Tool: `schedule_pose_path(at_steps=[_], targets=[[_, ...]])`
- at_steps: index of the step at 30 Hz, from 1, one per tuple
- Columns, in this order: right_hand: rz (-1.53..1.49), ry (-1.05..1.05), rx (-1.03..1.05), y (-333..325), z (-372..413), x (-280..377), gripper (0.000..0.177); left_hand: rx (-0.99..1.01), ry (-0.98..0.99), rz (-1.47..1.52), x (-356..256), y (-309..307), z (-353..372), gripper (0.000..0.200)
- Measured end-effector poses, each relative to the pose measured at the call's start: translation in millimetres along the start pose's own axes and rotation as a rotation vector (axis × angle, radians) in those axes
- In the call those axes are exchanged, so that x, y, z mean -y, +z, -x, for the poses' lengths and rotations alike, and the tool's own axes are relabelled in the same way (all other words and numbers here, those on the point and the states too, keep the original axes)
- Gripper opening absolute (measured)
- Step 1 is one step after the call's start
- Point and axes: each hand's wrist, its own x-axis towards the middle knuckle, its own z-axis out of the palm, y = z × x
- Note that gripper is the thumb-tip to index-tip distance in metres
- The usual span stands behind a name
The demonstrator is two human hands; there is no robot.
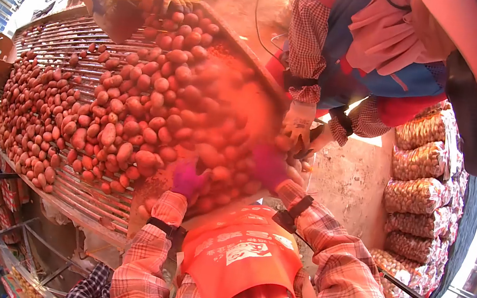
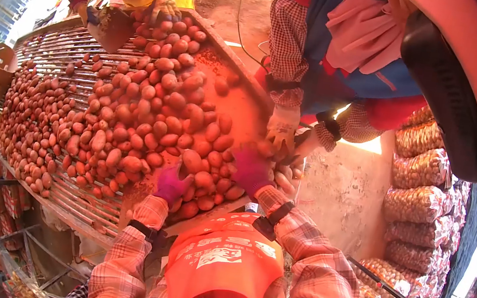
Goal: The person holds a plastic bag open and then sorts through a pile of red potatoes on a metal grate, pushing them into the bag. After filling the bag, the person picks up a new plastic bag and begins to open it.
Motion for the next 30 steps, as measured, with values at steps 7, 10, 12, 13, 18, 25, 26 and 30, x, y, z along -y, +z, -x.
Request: schedule_pose_path(at_steps=[7,10,12,13,18,25,26,30], targets=[[0.09,0.051,-0.282,-7.2,55.7,-10.6,0.045,-0.003,0.123,0.211,-85.4,26.1,-39.7,0.052],[-0.017,-0.063,-0.311,-26.6,39.1,17.5,0.045,0.204,0.111,0.725,-64.6,76.9,-63.0,0.054],[-0.039,-0.137,-0.32,-31.6,9.6,29.6,0.044,0.051,0.1,0.758,-71.0,45.6,-42.2,0.054],[-0.049,-0.2,-0.332,-34.6,-8.8,36.2,0.044,-0.092,0.101,0.793,-77.4,26.5,-27.9,0.054],[-0.274,-0.47,-0.232,-26.2,-104.1,88.4,0.045,-0.533,0.014,-0.068,33.5,-44.4,58.9,0.068],[0.168,-0.424,-0.147,51.7,-154.2,157.0,0.066,-0.287,-0.491,0.073,152.1,-42.1,215.2,0.103],[0.177,-0.417,-0.145,56.1,-150.3,153.2,0.066,-0.281,-0.484,0.08,148.5,-36.2,218.4,0.103],[0.207,-0.247,-0.046,27.8,-115.7,129.4,0.071,-0.079,-0.539,-0.002,98.0,-10.3,190.3,0.109]])
